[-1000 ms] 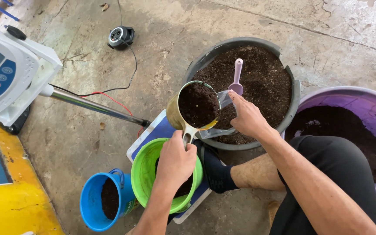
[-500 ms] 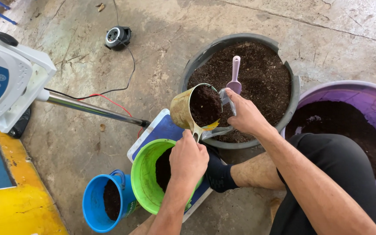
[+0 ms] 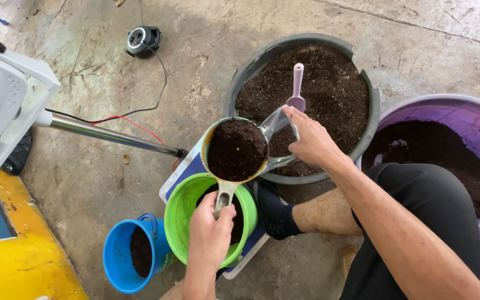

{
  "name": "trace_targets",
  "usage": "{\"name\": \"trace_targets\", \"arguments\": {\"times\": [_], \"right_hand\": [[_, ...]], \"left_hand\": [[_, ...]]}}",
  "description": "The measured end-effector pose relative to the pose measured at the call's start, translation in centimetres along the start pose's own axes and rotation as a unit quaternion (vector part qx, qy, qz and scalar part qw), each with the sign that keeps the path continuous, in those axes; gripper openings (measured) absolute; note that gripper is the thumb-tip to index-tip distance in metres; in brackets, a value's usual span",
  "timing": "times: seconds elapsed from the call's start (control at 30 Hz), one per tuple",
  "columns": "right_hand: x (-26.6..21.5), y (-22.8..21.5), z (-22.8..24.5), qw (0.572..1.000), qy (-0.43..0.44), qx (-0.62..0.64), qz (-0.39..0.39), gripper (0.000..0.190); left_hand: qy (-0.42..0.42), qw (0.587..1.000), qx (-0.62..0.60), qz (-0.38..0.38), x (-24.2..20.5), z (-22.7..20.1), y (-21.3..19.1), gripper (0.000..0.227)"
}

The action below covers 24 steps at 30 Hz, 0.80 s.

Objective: Measuring and mixing soil components into bags using scoops and buckets.

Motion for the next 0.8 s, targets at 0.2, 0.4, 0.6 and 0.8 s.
{"name": "trace_targets", "arguments": {"times": [0.2,0.4,0.6,0.8], "right_hand": [[-0.1,0.4,-0.5,0.999,-0.018,-0.046,0.005,0.073],[-0.9,0.2,1.5,0.976,-0.091,-0.198,0.023,0.073],[-1.3,-1.1,3.5,0.969,-0.074,-0.234,0.016,0.101],[-1.0,-2.6,4.3,0.973,-0.13,-0.161,-0.099,0.079]], "left_hand": [[-0.081,0.987,-0.137,0.008,-0.9,2.1,-2.1,0.027],[-0.099,0.979,-0.175,0.023,-2.0,3.3,-2.4,0.027],[-0.106,0.981,-0.159,0.026,-2.8,5.0,-1.3,0.026],[-0.111,0.979,-0.169,0.015,-3.6,6.9,-2.2,0.033]]}}
Point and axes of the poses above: each hand's wrist, its own x-axis towards the middle knuckle, its own y-axis out of the palm, z = x × y, the point moved 8 cm from there along x, towards the middle knuckle, and after that the axes turned 15 degrees about -z, right-handed, at the moved point
